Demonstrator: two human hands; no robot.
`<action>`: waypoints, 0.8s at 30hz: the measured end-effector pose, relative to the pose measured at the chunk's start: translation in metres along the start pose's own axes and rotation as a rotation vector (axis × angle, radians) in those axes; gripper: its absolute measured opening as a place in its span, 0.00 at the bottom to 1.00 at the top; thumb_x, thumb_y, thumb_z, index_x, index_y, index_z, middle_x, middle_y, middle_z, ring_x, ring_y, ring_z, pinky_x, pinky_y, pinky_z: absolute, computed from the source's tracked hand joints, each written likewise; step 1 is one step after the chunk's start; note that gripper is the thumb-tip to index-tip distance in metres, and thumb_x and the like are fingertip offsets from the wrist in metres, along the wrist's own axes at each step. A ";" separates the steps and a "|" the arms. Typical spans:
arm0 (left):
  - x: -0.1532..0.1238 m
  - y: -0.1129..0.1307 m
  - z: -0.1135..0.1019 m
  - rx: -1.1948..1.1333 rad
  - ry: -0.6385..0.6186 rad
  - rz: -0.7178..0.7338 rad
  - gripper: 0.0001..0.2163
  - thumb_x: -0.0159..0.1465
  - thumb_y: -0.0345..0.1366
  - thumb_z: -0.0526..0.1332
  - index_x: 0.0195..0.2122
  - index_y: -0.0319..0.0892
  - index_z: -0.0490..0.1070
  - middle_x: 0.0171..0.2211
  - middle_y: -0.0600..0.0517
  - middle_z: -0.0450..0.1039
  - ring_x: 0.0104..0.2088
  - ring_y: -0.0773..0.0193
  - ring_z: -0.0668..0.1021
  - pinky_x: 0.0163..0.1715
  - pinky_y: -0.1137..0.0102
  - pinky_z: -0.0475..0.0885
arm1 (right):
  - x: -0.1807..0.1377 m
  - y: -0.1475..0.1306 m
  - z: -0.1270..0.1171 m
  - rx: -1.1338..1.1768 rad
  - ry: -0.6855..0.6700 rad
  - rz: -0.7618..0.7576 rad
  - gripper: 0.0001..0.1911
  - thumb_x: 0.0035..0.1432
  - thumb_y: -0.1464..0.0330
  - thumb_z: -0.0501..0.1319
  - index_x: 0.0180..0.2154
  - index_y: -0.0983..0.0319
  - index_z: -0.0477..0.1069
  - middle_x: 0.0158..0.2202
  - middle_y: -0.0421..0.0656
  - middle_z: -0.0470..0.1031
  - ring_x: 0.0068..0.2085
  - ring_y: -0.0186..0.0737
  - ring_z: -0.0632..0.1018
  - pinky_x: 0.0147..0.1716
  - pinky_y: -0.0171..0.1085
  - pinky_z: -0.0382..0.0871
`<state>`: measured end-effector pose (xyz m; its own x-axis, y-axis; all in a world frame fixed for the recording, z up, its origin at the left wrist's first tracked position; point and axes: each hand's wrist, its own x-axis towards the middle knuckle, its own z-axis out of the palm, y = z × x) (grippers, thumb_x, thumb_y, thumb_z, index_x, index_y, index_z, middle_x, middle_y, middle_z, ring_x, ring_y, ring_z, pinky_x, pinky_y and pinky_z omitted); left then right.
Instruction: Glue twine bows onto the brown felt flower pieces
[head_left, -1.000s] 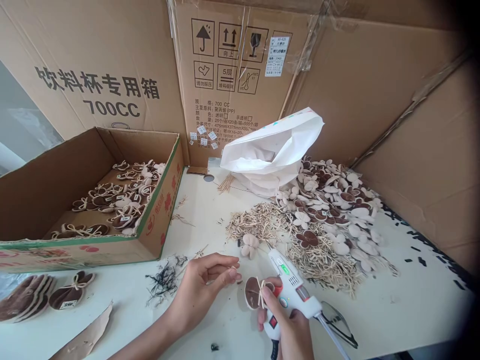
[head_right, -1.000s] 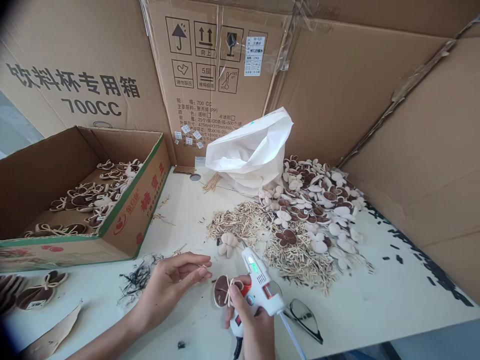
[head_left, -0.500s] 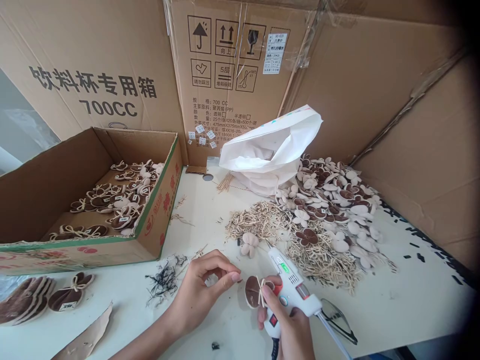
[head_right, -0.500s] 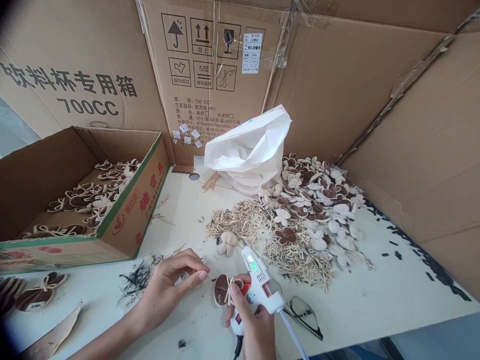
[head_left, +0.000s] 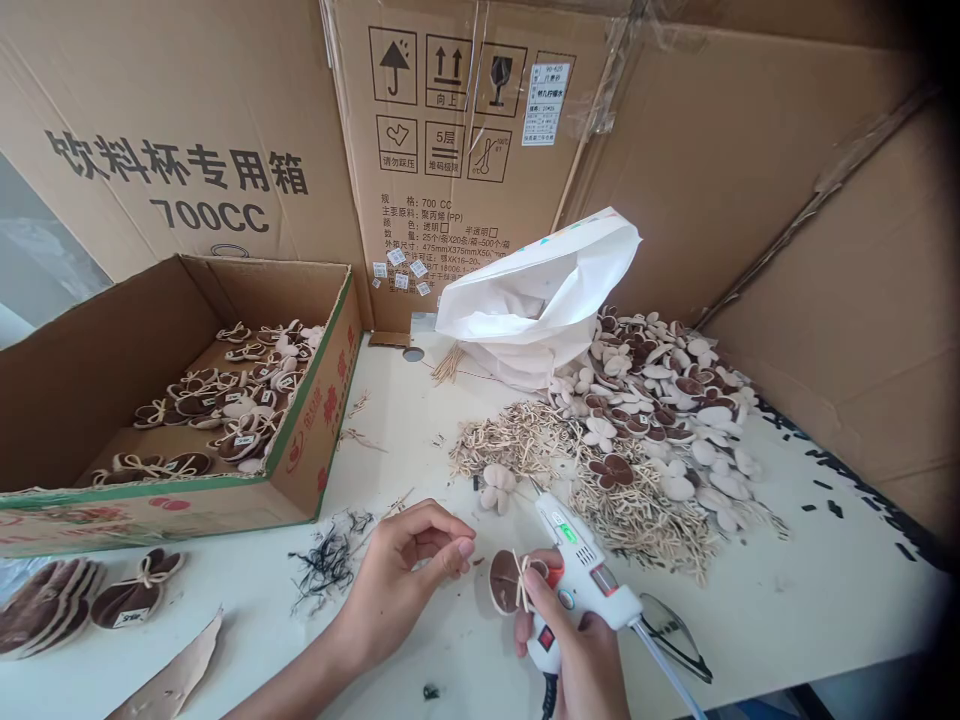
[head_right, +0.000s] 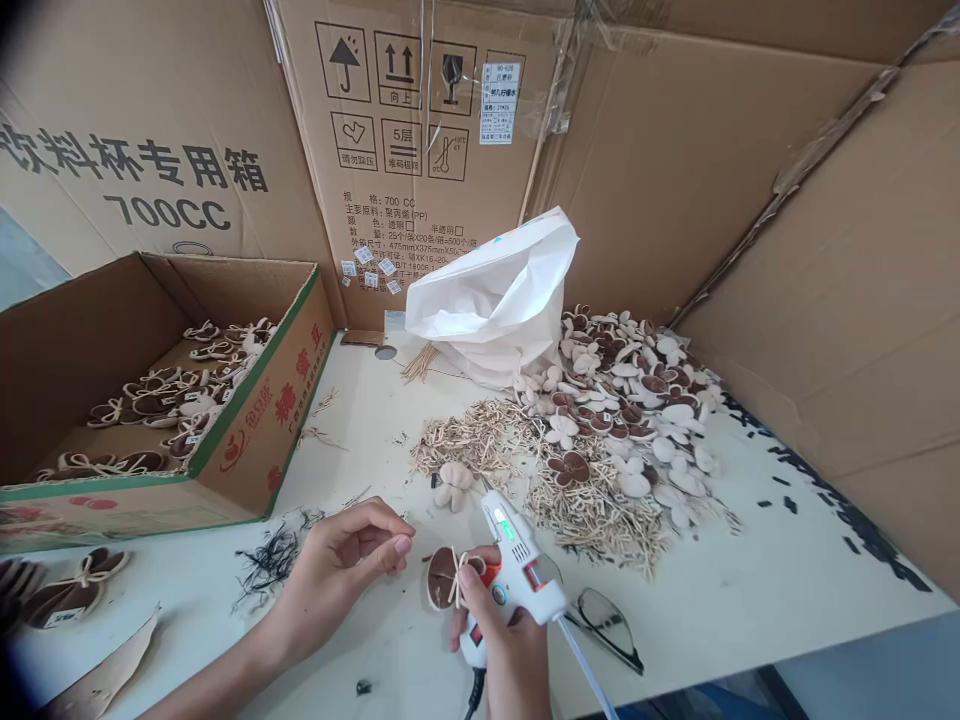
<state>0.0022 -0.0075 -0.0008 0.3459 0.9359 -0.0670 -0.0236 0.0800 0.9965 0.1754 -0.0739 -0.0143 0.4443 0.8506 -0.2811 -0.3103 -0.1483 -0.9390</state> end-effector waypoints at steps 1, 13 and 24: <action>0.000 0.000 0.000 -0.011 0.001 -0.008 0.11 0.67 0.45 0.68 0.38 0.42 0.80 0.35 0.49 0.76 0.33 0.63 0.80 0.35 0.70 0.77 | 0.000 0.000 0.000 0.002 0.002 -0.001 0.17 0.53 0.56 0.74 0.35 0.61 0.75 0.17 0.36 0.72 0.17 0.35 0.69 0.19 0.33 0.63; 0.001 -0.002 0.000 -0.029 0.026 -0.065 0.13 0.67 0.46 0.67 0.39 0.40 0.77 0.30 0.51 0.75 0.28 0.65 0.78 0.30 0.71 0.75 | 0.000 -0.001 0.001 0.017 0.016 0.002 0.17 0.51 0.58 0.75 0.35 0.61 0.74 0.18 0.36 0.72 0.16 0.35 0.69 0.18 0.33 0.61; 0.001 -0.003 0.000 -0.061 -0.014 -0.124 0.16 0.66 0.49 0.68 0.36 0.39 0.73 0.24 0.55 0.72 0.20 0.71 0.73 0.22 0.75 0.69 | 0.001 0.003 -0.001 0.013 0.001 -0.012 0.18 0.52 0.56 0.74 0.36 0.60 0.74 0.18 0.36 0.72 0.16 0.34 0.69 0.17 0.32 0.62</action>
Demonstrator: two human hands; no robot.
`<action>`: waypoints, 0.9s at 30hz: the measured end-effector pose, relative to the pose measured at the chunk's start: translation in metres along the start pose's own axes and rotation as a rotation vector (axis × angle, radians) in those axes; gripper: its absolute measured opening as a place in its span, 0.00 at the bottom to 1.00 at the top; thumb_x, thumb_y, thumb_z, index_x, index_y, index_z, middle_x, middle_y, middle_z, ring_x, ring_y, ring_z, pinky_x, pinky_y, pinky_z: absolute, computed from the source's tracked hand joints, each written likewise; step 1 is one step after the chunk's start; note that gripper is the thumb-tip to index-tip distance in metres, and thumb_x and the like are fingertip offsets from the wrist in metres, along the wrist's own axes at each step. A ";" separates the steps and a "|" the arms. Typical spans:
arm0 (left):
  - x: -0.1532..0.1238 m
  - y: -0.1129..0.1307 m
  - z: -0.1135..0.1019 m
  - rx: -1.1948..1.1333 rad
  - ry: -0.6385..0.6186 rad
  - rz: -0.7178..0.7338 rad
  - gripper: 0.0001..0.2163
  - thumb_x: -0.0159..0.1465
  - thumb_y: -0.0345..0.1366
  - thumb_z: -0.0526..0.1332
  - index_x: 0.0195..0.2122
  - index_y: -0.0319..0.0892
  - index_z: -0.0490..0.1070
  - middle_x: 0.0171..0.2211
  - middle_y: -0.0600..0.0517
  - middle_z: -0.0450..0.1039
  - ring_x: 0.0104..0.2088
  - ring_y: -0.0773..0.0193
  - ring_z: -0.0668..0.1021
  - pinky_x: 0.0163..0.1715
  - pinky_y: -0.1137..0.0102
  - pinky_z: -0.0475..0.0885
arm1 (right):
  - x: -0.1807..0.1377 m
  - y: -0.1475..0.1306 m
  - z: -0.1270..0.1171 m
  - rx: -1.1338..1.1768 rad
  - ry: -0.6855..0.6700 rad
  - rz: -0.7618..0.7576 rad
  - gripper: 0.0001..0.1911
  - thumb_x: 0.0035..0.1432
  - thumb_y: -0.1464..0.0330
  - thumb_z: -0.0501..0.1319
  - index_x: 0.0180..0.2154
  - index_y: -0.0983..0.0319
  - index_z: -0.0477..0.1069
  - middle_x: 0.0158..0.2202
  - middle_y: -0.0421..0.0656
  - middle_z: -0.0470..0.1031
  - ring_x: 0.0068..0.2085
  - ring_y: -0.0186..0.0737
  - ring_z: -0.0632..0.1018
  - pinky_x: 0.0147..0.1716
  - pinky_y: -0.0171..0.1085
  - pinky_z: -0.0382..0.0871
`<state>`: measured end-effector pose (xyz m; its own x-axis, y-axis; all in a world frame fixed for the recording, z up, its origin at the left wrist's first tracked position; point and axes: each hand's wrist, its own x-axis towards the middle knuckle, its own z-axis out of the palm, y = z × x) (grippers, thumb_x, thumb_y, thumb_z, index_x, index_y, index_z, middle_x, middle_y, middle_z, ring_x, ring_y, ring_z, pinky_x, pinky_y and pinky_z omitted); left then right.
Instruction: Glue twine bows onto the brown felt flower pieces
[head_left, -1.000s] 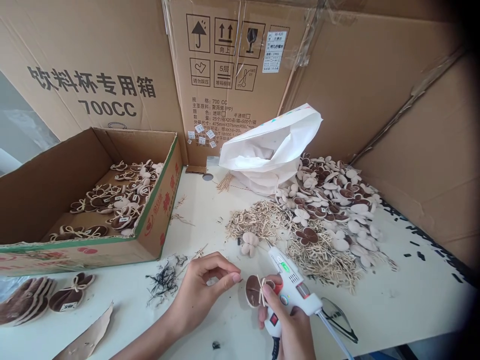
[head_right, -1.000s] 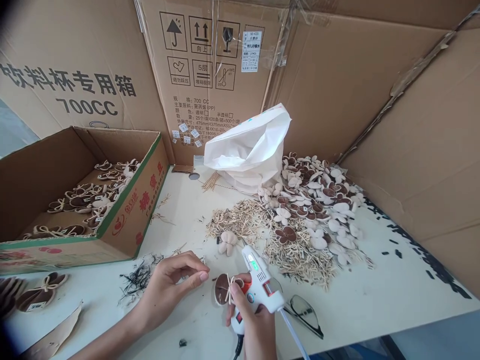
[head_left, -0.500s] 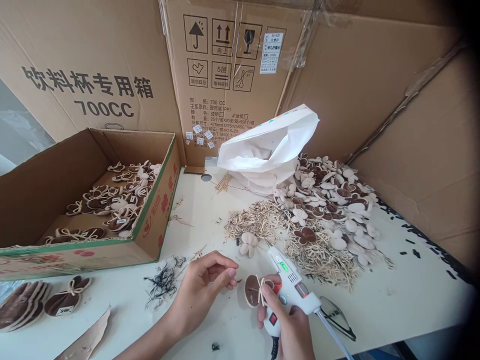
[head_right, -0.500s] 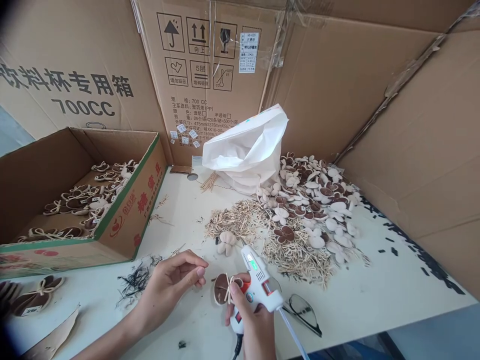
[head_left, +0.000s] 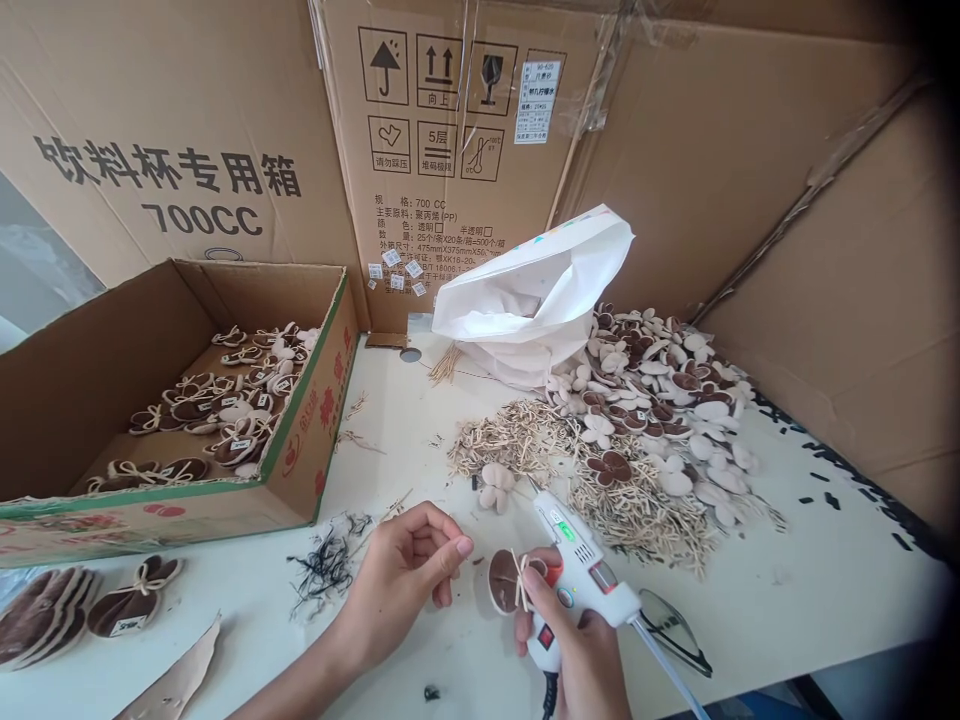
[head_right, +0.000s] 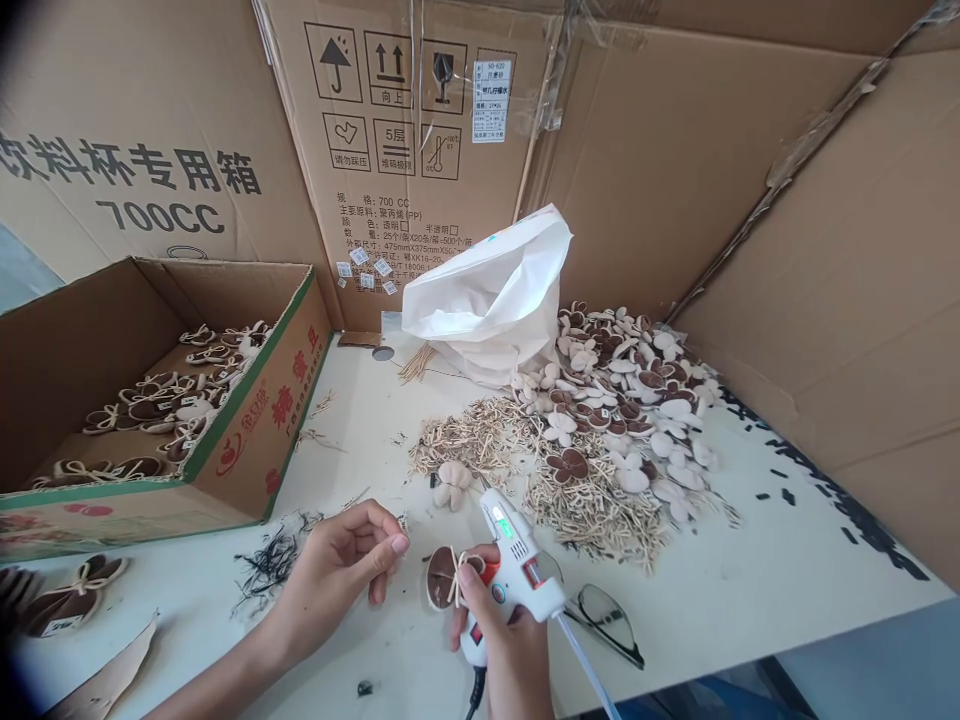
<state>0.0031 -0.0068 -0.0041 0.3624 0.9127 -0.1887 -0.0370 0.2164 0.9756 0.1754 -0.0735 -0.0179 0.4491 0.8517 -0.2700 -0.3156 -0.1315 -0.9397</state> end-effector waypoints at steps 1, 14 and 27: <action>0.000 0.000 0.000 -0.002 -0.005 -0.002 0.16 0.66 0.49 0.68 0.36 0.39 0.73 0.24 0.55 0.71 0.20 0.71 0.73 0.22 0.75 0.69 | 0.000 0.000 -0.001 -0.007 -0.002 0.000 0.18 0.52 0.56 0.74 0.36 0.60 0.74 0.18 0.36 0.72 0.16 0.34 0.68 0.17 0.32 0.62; -0.002 0.003 -0.002 -0.001 -0.009 0.059 0.12 0.67 0.45 0.68 0.38 0.40 0.76 0.27 0.52 0.78 0.28 0.64 0.80 0.31 0.71 0.76 | -0.002 -0.004 0.002 0.017 0.017 0.022 0.17 0.51 0.58 0.75 0.35 0.60 0.74 0.18 0.36 0.72 0.16 0.33 0.69 0.18 0.31 0.62; -0.007 0.008 -0.003 0.018 -0.041 0.102 0.08 0.67 0.42 0.69 0.37 0.43 0.82 0.32 0.49 0.81 0.32 0.61 0.82 0.33 0.71 0.77 | -0.001 0.001 -0.001 0.025 -0.009 0.022 0.17 0.53 0.57 0.74 0.35 0.61 0.74 0.21 0.35 0.72 0.16 0.31 0.68 0.17 0.31 0.62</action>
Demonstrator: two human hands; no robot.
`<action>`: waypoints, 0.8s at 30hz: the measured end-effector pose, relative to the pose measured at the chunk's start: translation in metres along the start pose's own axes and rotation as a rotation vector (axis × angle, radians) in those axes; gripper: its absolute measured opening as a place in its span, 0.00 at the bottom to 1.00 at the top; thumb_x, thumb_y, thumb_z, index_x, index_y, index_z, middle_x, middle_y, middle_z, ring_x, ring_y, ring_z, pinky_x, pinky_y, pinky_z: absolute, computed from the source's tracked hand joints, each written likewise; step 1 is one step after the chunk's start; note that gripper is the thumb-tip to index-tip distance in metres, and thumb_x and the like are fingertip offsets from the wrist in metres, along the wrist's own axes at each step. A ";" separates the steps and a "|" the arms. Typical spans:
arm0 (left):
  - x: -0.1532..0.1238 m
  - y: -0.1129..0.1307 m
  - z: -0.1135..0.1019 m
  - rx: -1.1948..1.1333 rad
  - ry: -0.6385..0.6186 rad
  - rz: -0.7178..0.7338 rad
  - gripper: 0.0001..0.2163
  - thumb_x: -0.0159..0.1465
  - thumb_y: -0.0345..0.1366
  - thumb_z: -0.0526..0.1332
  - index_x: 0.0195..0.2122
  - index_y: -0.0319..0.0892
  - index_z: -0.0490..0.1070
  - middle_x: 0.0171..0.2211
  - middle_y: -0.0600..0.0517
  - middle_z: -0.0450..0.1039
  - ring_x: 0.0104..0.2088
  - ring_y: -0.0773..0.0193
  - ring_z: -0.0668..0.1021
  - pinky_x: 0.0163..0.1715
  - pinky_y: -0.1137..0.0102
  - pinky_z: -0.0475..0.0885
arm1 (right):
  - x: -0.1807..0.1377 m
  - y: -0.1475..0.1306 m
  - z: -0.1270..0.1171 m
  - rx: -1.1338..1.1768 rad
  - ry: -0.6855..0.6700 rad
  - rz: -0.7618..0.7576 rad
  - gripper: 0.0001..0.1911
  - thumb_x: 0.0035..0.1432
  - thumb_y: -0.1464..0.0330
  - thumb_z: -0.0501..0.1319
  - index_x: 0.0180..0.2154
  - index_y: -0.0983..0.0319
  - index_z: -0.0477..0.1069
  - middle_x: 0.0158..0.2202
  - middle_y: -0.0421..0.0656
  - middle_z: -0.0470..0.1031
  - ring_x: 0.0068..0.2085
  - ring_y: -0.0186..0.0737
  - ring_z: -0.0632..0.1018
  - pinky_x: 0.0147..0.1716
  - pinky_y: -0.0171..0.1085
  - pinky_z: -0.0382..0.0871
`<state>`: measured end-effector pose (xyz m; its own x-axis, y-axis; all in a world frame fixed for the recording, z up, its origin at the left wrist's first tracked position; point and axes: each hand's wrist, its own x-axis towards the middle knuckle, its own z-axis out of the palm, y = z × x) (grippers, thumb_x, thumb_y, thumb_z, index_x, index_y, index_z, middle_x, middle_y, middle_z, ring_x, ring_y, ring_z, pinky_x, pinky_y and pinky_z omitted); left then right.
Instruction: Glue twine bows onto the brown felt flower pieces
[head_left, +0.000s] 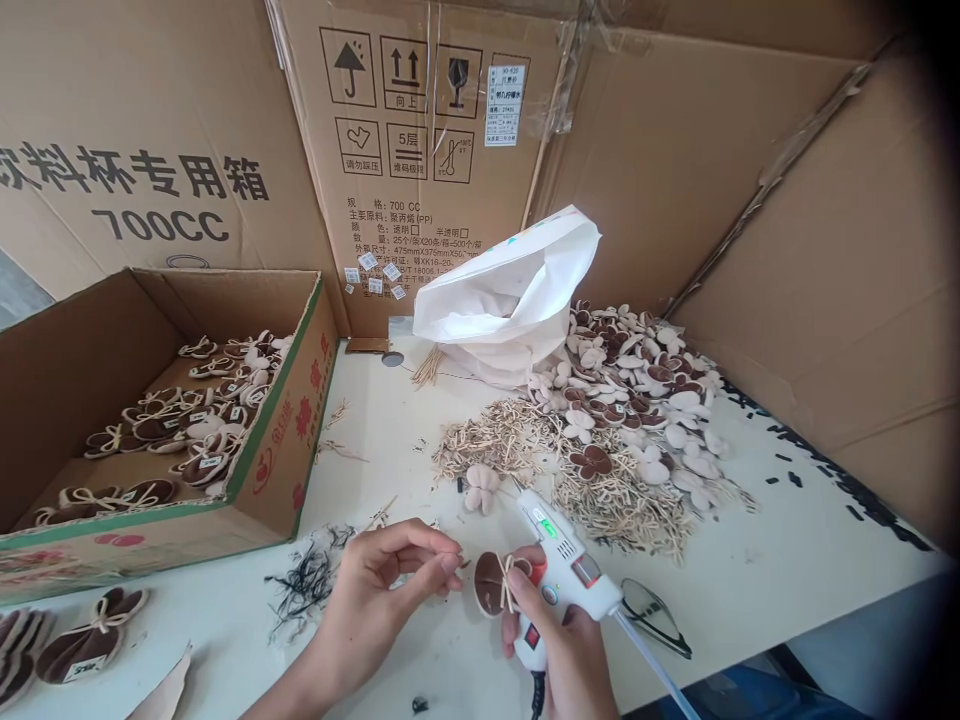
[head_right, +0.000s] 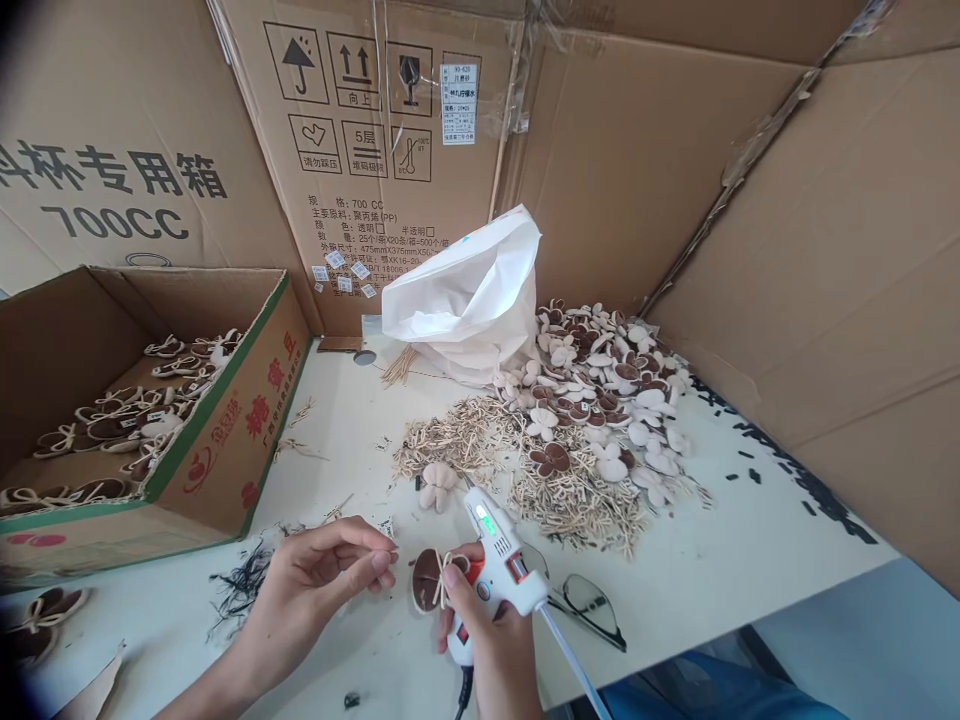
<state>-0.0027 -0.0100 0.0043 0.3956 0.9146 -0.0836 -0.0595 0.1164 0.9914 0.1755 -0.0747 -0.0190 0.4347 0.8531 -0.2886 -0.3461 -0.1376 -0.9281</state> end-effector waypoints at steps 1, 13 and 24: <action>0.000 0.001 0.000 0.029 -0.012 0.022 0.07 0.67 0.41 0.69 0.37 0.43 0.82 0.33 0.49 0.80 0.32 0.62 0.82 0.33 0.71 0.77 | 0.000 0.001 0.000 0.003 -0.008 0.001 0.17 0.53 0.57 0.74 0.36 0.61 0.74 0.21 0.35 0.72 0.17 0.31 0.69 0.17 0.31 0.63; -0.002 0.003 0.008 0.254 -0.211 0.054 0.05 0.68 0.39 0.68 0.36 0.45 0.81 0.33 0.51 0.80 0.35 0.62 0.78 0.37 0.69 0.71 | 0.002 0.006 -0.005 0.055 -0.023 0.029 0.19 0.51 0.57 0.76 0.37 0.60 0.73 0.22 0.34 0.71 0.18 0.31 0.69 0.18 0.32 0.64; -0.002 0.002 0.007 0.339 -0.224 0.113 0.06 0.69 0.41 0.66 0.37 0.47 0.81 0.33 0.52 0.78 0.34 0.64 0.75 0.36 0.70 0.69 | 0.001 0.002 -0.006 -0.009 -0.107 0.006 0.18 0.56 0.56 0.73 0.38 0.60 0.72 0.21 0.33 0.70 0.19 0.32 0.71 0.20 0.32 0.66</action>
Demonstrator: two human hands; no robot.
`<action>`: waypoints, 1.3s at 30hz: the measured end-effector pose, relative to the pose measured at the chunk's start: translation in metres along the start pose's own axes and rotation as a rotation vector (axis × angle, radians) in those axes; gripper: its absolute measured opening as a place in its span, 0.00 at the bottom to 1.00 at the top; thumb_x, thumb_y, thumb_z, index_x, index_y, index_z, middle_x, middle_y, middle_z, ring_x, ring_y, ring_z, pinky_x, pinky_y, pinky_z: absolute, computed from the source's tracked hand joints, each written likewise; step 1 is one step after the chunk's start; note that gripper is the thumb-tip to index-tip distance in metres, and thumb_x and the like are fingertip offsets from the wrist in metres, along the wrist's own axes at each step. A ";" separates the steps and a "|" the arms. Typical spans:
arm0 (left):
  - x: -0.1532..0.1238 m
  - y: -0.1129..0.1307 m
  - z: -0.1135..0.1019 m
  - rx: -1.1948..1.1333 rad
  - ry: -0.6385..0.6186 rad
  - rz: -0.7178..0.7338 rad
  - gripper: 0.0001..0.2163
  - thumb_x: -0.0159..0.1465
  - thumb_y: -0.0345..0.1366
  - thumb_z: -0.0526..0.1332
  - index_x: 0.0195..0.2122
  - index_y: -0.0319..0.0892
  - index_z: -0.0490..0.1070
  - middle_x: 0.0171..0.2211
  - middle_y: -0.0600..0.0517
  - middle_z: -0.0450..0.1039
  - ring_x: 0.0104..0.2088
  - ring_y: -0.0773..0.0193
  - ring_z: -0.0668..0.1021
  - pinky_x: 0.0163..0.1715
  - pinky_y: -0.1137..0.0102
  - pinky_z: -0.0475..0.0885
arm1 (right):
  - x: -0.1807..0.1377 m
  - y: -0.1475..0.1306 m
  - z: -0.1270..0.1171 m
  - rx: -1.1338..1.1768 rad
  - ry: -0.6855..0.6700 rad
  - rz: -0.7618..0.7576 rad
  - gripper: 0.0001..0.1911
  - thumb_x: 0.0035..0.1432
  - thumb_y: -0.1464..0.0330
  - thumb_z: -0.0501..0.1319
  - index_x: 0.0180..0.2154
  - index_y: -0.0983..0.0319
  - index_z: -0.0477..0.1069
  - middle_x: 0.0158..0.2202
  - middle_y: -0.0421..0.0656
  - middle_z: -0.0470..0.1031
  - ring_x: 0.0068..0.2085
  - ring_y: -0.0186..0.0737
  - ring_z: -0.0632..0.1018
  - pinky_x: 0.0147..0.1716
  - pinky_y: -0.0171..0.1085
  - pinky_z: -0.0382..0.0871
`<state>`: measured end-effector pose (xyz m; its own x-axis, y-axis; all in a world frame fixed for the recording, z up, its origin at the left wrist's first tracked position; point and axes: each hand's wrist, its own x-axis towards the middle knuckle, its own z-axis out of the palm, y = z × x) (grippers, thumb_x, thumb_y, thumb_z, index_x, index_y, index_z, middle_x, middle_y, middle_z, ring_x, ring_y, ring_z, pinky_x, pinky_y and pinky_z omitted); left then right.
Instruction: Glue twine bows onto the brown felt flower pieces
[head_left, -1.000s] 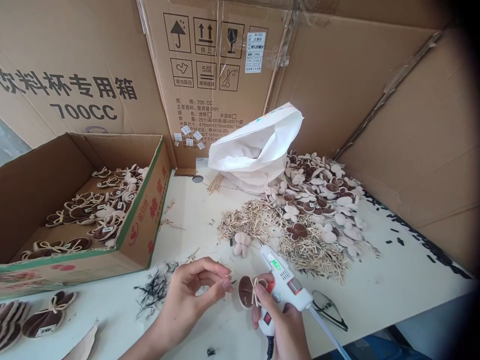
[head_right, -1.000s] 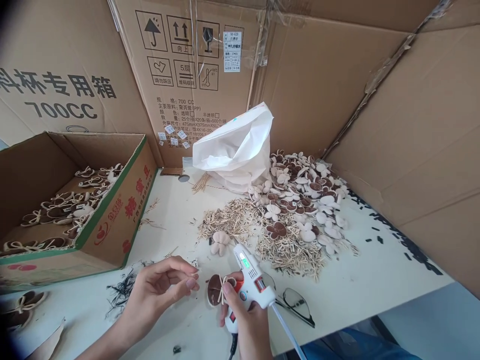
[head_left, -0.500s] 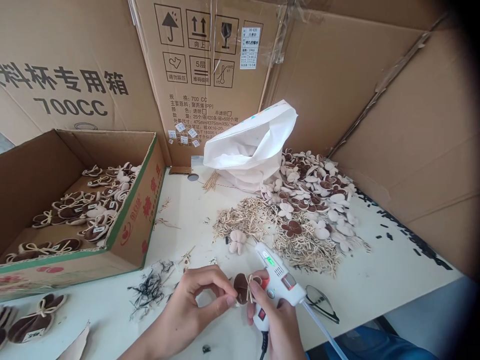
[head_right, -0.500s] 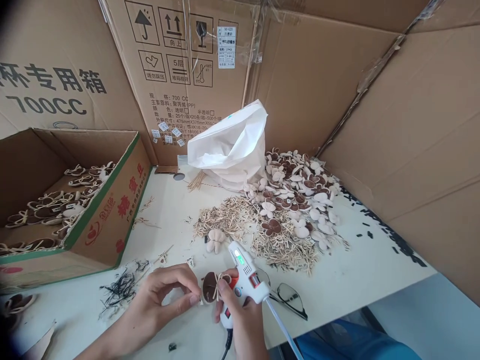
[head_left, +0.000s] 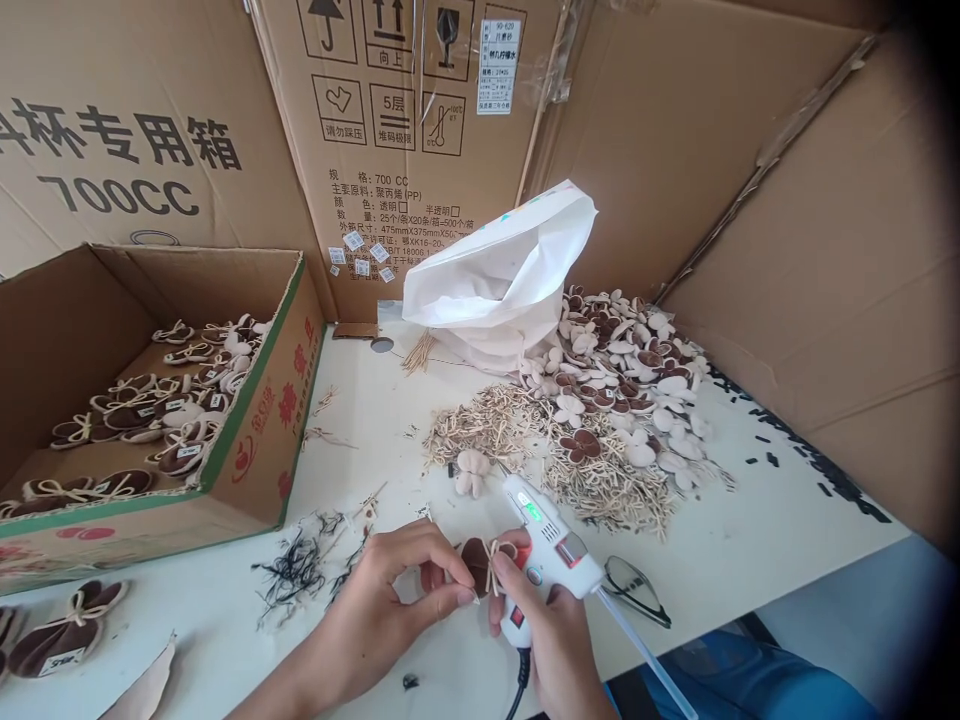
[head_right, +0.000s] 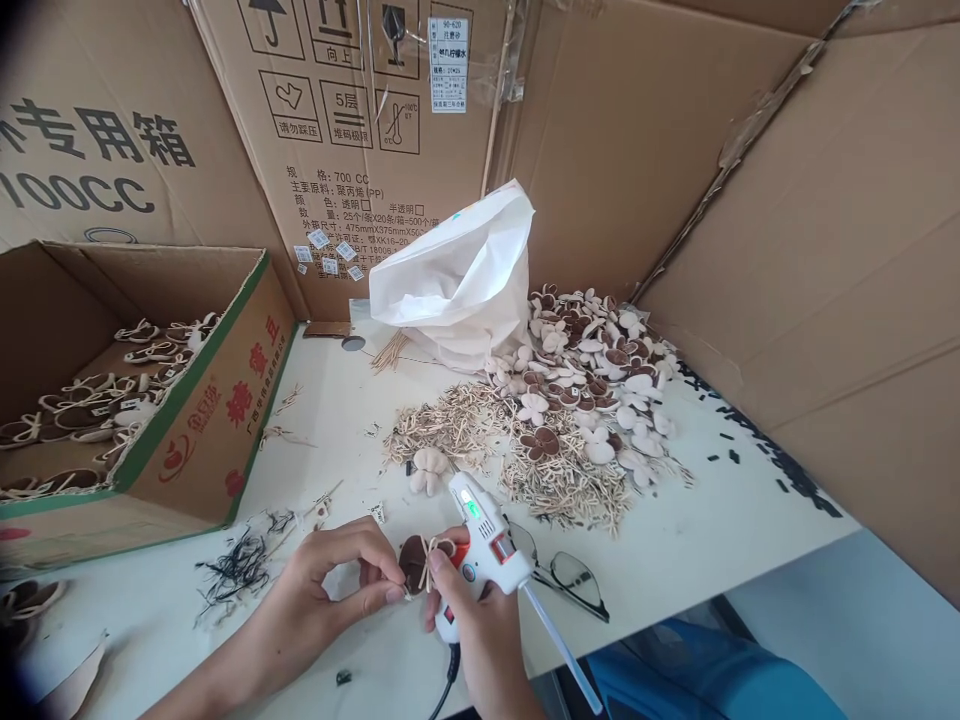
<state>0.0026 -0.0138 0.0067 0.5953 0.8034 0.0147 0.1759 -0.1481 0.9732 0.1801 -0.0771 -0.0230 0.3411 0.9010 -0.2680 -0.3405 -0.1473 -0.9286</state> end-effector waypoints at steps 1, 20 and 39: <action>0.000 0.000 0.000 0.003 -0.004 0.001 0.06 0.69 0.41 0.66 0.37 0.47 0.81 0.33 0.52 0.78 0.34 0.64 0.75 0.36 0.70 0.69 | 0.000 0.000 0.000 -0.003 -0.001 -0.003 0.18 0.56 0.56 0.73 0.38 0.60 0.72 0.21 0.33 0.70 0.19 0.32 0.71 0.20 0.32 0.66; 0.000 -0.009 0.003 0.124 0.029 0.058 0.03 0.69 0.37 0.66 0.38 0.49 0.79 0.34 0.52 0.74 0.33 0.64 0.71 0.35 0.69 0.68 | -0.001 -0.003 0.002 0.024 -0.052 0.023 0.18 0.55 0.55 0.74 0.37 0.59 0.73 0.22 0.34 0.70 0.20 0.32 0.70 0.20 0.33 0.65; -0.001 0.003 -0.003 0.169 -0.028 -0.121 0.08 0.70 0.43 0.62 0.43 0.47 0.76 0.39 0.51 0.77 0.41 0.58 0.74 0.45 0.64 0.68 | -0.002 -0.005 0.004 0.042 -0.041 0.026 0.17 0.53 0.56 0.75 0.36 0.59 0.73 0.22 0.34 0.69 0.19 0.32 0.69 0.20 0.34 0.65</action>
<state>0.0002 -0.0138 0.0107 0.5826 0.8054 -0.1089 0.3755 -0.1480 0.9149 0.1773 -0.0767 -0.0168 0.2956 0.9131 -0.2807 -0.3857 -0.1547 -0.9096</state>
